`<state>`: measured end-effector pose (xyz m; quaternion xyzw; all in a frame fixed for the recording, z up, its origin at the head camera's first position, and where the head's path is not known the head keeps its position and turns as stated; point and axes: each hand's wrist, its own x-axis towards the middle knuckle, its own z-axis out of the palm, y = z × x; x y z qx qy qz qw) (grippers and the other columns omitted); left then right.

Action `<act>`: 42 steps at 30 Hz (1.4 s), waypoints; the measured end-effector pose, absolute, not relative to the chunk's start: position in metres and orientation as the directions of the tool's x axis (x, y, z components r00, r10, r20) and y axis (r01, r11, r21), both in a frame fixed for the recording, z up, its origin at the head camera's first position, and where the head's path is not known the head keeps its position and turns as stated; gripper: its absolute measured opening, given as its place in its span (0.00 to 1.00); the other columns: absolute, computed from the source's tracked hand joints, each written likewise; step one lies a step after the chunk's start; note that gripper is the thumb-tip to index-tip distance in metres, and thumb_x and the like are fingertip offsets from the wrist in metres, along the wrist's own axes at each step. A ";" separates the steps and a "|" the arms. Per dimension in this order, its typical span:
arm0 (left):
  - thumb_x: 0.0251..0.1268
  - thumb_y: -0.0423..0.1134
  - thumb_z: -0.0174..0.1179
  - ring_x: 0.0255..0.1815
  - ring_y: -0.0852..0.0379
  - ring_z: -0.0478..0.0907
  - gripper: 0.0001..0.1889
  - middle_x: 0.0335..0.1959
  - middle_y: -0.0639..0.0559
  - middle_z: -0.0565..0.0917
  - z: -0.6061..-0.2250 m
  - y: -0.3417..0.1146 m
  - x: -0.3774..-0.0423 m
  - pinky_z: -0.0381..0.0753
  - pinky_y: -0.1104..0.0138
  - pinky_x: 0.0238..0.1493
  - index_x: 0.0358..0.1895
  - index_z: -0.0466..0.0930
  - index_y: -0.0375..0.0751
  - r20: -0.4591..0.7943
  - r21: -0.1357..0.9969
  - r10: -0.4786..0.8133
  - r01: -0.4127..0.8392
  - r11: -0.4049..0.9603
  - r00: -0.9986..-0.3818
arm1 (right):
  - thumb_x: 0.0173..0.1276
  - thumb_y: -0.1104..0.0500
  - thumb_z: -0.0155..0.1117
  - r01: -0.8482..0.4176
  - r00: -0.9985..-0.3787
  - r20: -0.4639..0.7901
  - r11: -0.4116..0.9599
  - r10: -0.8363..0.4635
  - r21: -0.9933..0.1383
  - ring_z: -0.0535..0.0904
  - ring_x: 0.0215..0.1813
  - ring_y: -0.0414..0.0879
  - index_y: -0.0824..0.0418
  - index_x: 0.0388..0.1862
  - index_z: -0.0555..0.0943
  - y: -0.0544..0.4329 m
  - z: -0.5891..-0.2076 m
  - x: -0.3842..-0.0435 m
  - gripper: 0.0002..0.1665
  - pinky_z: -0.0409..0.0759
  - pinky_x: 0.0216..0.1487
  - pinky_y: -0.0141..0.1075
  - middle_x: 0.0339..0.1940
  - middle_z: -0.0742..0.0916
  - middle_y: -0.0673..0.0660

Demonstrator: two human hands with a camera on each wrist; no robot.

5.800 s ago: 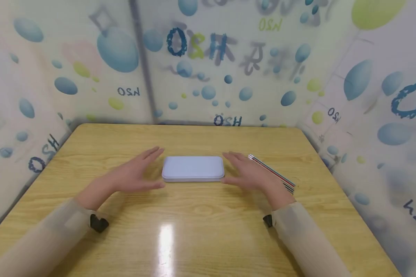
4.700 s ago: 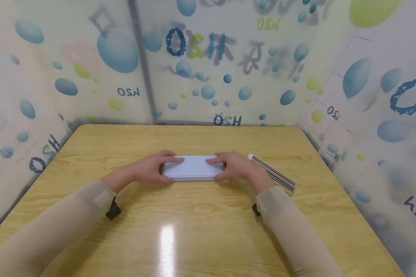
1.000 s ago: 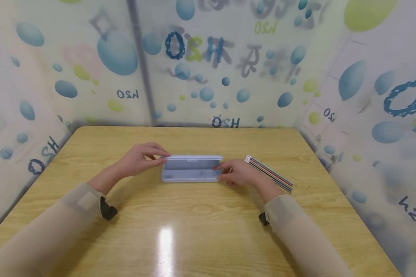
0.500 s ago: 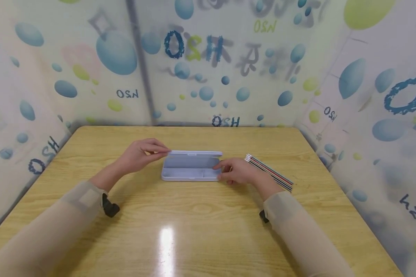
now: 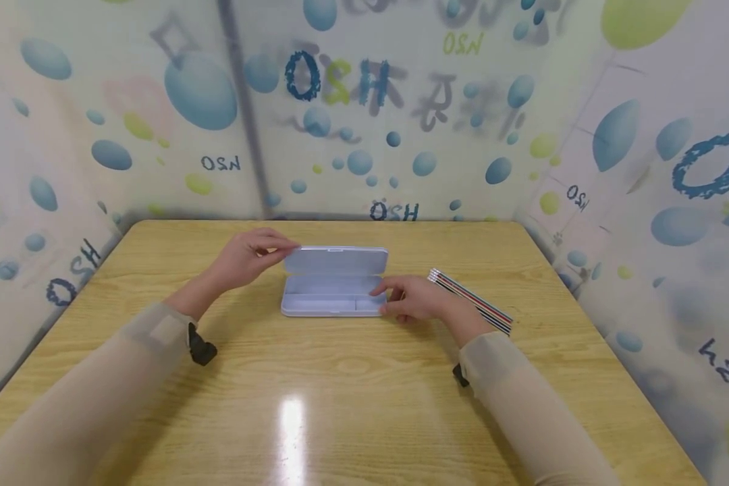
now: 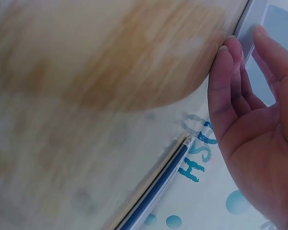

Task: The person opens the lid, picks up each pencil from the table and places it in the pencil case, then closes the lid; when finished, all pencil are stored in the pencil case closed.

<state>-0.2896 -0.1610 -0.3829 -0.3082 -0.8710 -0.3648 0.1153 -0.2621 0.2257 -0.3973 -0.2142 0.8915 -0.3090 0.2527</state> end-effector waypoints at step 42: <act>0.84 0.34 0.60 0.59 0.39 0.88 0.37 0.61 0.37 0.84 -0.408 -0.165 -0.325 0.88 0.50 0.58 0.89 0.60 0.55 0.052 0.678 0.464 0.373 0.634 -0.884 | 0.84 0.51 0.68 -0.217 -0.777 -0.326 0.715 -0.539 -0.665 0.86 0.36 0.46 0.46 0.75 0.80 0.230 -0.400 -0.265 0.24 0.87 0.42 0.39 0.35 0.89 0.56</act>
